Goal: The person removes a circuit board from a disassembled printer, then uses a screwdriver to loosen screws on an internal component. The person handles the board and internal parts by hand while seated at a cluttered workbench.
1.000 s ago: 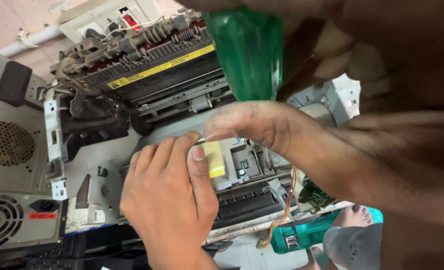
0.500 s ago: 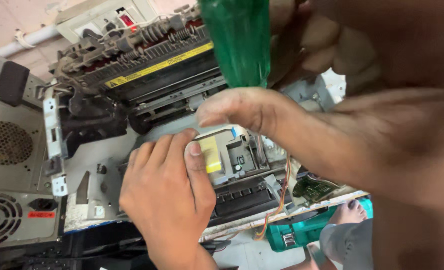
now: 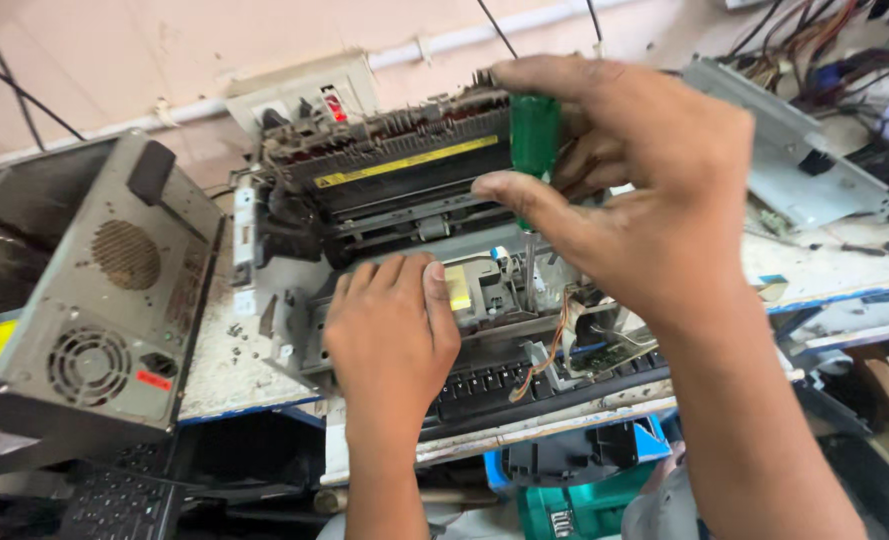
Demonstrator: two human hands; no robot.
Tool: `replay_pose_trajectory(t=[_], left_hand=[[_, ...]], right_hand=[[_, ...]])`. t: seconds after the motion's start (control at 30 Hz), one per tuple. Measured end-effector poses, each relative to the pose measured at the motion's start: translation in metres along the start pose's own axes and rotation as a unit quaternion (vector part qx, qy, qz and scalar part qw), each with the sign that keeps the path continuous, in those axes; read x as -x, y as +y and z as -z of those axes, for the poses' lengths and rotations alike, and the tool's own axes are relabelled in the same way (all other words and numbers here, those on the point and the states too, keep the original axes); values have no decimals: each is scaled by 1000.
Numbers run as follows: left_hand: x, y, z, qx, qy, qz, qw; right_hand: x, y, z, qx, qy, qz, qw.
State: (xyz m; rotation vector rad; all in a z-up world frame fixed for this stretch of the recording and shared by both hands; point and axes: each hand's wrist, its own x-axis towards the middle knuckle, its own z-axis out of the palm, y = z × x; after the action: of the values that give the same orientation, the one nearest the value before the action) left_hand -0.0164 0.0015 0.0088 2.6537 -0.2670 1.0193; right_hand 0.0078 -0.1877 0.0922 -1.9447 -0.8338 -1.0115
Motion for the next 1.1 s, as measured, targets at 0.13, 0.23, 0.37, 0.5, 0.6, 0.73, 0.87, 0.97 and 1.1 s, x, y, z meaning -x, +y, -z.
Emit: replay_pose_trajectory(t=[0.13,0.23,0.37,0.5,0.6,0.73,0.87,0.97,1.1], left_hand=[[2,1,3,3,28,-13,1000],[5,1,5,-1,28,-8,1000],[8,-1,5,-5,32,-12,999],[12,1,8,10,55,-17,998],[11,2,5,-19,63,-9,998],[18,-2,-1,3,88,-14,996],[15,-8,-1,12,89,-17,996],[16,-12,-4,29,83,-15,996],[15,-17,-5,27,76,-15,997]], right_hand=[[5,4,-3,-21,-18,-1,1000],[9,20,-4,-166,-35,-25,985],[14,26,-4,-374,-89,-63,921],[15,1,-17,-332,-45,-56,941],[16,-19,-26,-208,57,-50,975],[15,-24,-54,-225,99,-70,967],[18,-18,-74,-234,111,-57,964],[23,1,-80,-322,80,-84,940],[24,34,-51,-700,-92,-164,689]])
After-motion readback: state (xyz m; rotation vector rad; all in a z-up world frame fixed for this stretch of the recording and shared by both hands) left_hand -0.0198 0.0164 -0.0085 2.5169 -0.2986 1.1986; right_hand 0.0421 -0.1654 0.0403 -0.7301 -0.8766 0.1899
